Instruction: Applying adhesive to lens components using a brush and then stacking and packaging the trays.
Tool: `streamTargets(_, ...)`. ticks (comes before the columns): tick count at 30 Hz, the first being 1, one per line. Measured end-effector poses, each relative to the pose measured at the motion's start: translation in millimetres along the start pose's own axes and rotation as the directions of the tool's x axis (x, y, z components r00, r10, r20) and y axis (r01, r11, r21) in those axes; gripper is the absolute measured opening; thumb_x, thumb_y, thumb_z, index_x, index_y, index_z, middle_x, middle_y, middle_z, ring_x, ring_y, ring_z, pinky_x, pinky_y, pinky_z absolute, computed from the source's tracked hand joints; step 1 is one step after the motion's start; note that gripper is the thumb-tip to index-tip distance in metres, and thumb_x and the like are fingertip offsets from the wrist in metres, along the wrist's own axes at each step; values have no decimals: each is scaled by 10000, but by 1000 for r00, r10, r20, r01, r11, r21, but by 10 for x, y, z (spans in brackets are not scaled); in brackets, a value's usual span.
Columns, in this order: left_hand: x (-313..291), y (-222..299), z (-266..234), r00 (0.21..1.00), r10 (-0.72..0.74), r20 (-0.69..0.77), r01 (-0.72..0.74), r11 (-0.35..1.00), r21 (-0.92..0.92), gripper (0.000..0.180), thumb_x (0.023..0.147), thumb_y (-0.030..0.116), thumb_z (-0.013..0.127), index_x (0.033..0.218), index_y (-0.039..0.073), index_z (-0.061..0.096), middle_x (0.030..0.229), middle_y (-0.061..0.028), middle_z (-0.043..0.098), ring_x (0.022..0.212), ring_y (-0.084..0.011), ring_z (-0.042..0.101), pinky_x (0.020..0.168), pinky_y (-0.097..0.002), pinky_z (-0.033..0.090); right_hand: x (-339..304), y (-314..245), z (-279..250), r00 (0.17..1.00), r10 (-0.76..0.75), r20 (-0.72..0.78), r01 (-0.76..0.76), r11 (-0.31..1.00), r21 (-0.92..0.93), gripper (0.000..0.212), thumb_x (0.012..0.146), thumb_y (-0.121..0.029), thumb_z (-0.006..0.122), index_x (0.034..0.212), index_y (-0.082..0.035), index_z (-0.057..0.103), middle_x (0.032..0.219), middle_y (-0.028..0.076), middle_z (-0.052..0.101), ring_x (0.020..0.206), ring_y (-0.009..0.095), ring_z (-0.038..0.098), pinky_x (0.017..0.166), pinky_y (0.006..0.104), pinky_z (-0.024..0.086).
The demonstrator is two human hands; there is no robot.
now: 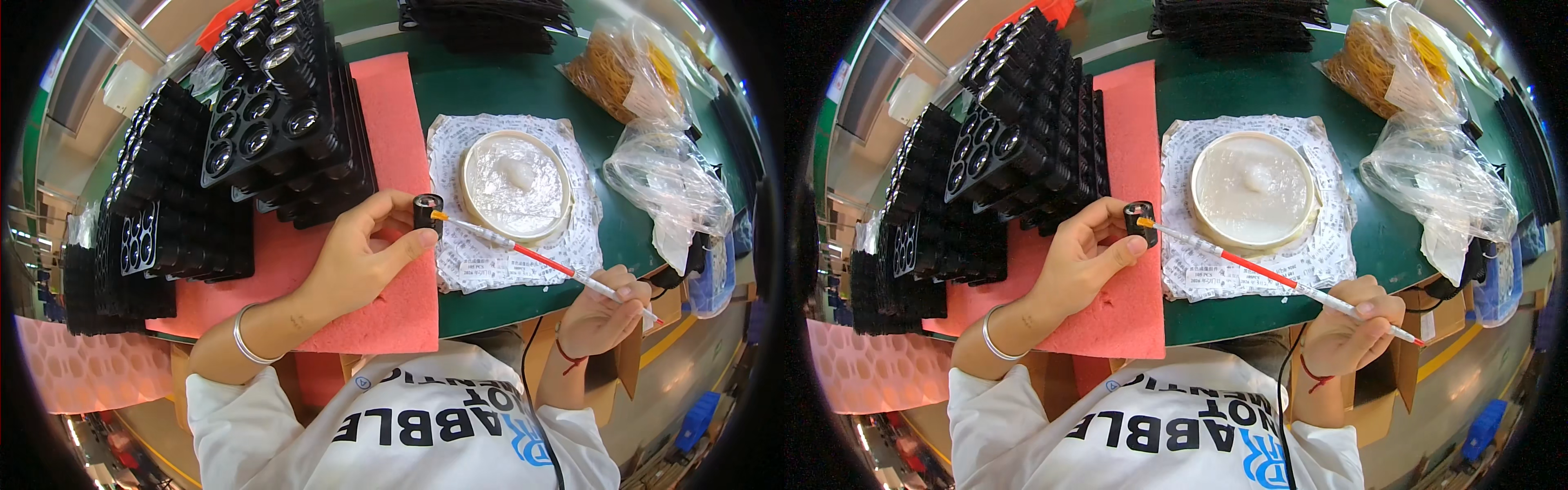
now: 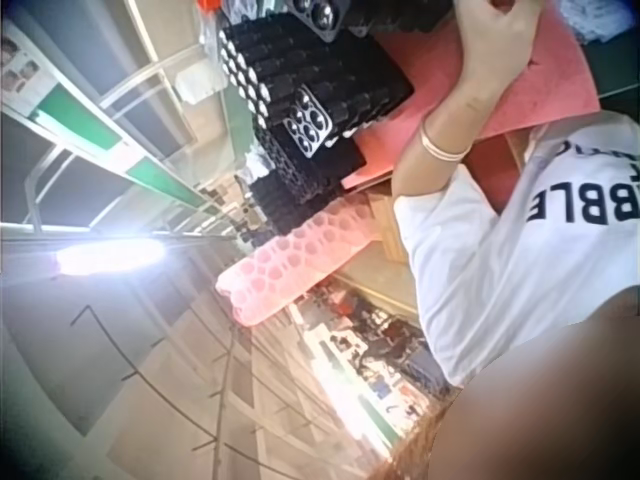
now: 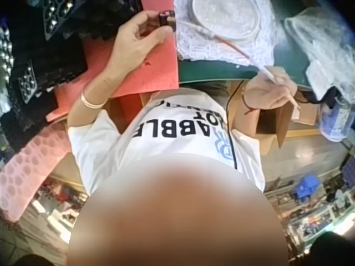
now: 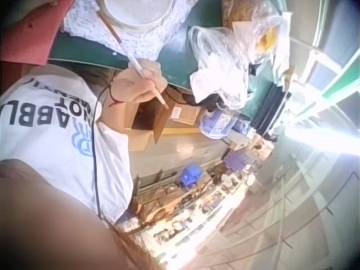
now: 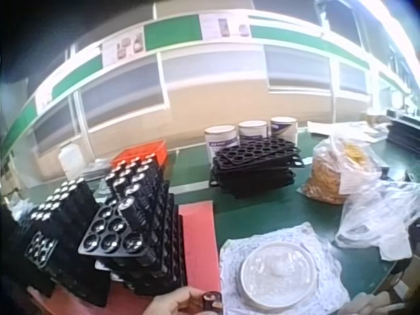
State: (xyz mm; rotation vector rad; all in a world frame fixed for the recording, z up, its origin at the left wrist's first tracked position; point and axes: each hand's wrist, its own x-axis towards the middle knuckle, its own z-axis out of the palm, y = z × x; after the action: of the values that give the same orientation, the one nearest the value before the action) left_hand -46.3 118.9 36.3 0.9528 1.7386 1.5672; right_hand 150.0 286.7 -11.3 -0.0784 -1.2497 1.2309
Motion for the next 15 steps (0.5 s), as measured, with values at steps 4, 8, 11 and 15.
streamTargets(4, -23, 19, 5, 999, -5, 41, 6, 1000, -21, 245, 823, 90, 599, 1037, -15, 541, 907, -41, 595, 834, -78, 543, 712, -215, 448, 1, 2, 22, 998, -21, -56, 19, 999, -34, 249, 945, -253, 352, 805, -59, 420, 622, 36, 420, 556, 105, 365, 501, 214, 285)
streamTargets(8, -30, 56, -33, 990, -77, 118, 79, 997, -14, 343, 848, 75, 562, 1159, -37, 470, 1067, -82, 558, 987, -128, 522, 884, -277, 401, -8, 1, 23, 996, -23, -83, 23, 1000, -9, 256, 947, -254, 344, 803, -56, 416, 617, 38, 415, 549, 100, 355, 488, 205, 276)
streamTargets(11, -20, 40, -21, 992, -49, 120, 52, 998, -20, 344, 849, 68, 557, 1161, -43, 467, 1070, -88, 560, 994, -131, 522, 890, -277, 397, -8, 9, 34, 994, -44, -104, 40, 998, -41, 259, 949, -256, 336, 806, -56, 416, 614, 37, 413, 548, 99, 353, 477, 200, 271)
streamTargets(15, -20, 47, -12, 990, -36, 134, 41, 999, -28, 334, 853, 68, 551, 1155, -48, 471, 1078, -94, 561, 1000, -136, 523, 898, -279, 392, -23, 10, 100, 986, -80, -148, 59, 988, -141, 264, 949, -264, 333, 808, -56, 414, 610, 33, 410, 551, 96, 348, 465, 198, 271)
